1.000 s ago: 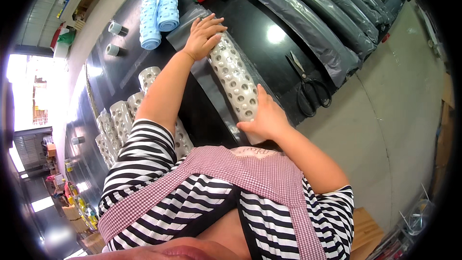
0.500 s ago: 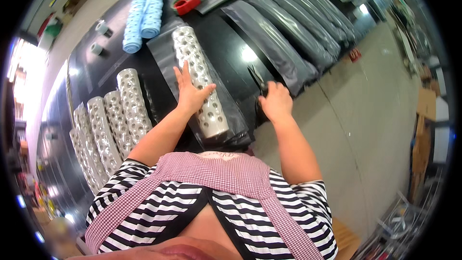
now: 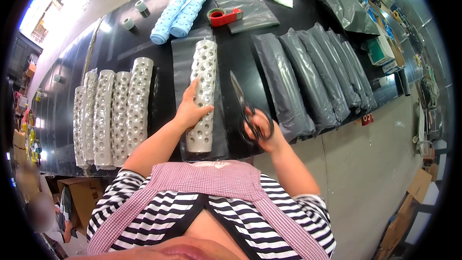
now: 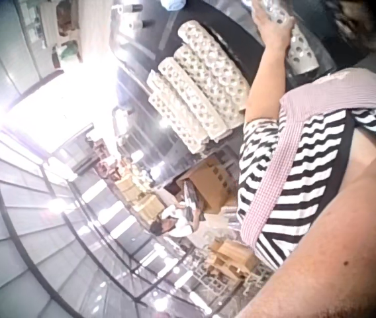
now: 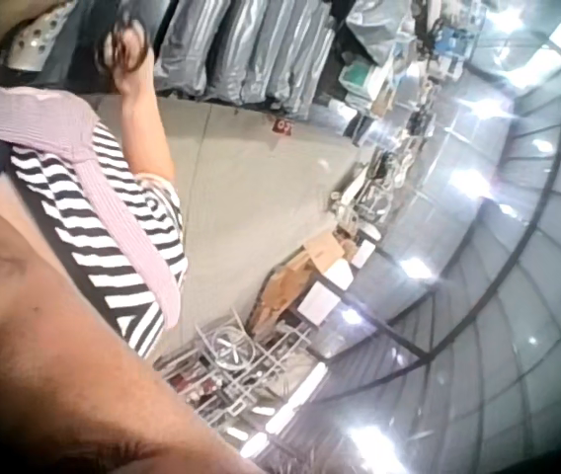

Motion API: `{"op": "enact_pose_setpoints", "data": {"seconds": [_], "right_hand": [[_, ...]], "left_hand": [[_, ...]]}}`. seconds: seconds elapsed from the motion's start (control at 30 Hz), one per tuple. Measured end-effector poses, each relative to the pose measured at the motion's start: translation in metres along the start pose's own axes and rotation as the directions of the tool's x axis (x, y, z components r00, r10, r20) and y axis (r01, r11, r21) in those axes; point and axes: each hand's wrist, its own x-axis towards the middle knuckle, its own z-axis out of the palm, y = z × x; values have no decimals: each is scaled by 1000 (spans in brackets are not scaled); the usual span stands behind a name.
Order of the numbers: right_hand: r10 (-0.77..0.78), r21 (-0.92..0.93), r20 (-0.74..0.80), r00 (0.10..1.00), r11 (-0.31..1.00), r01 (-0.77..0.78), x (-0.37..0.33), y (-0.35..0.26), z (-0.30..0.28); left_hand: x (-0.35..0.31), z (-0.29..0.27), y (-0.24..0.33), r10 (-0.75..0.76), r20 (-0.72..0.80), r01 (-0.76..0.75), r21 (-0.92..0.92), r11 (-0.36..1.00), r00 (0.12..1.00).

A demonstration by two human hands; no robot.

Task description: The person places foam cylinders into plastic bags and seals the bags using adhesive tape and shears. The person handles multiple foam items one at a time, inserting them into individual bags and securing the ends.

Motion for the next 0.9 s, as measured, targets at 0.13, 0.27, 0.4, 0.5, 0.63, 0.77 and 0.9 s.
{"op": "enact_pose_setpoints", "data": {"seconds": [0.13, 0.27, 0.4, 0.5, 0.63, 0.77, 0.9], "right_hand": [[-268, 162, 70, 961, 953, 254, 119, -91, 6], [-516, -407, -138, 845, 808, 426, 270, -189, -73], [-748, -982, -166, 643, 64, -178, 357, -262, -138], [-706, -872, -255, 660, -127, -472, 397, -284, -171], [-859, -860, 19, 512, -275, -430, 412, -297, -244], [-614, -979, 57, 787, -189, -77, 427, -290, -177], [-451, -855, 173, 876, 373, 360, 347, -228, -34]], "left_hand": [[-4, 1, 6, -49, -40, 51, 54, 997, 998], [-3, 6, 16, -26, -55, 33, 126, 991, 998], [1, 9, 23, -43, -71, 54, 161, 986, 997], [1, 5, 26, -96, -51, 103, 158, 982, 994], [5, 10, 17, -19, -54, 28, 179, 983, 998], [1, 13, 4, -2, -107, 20, 168, 986, 994], [-1, 12, 4, -31, -101, 43, 110, 993, 994]]}}
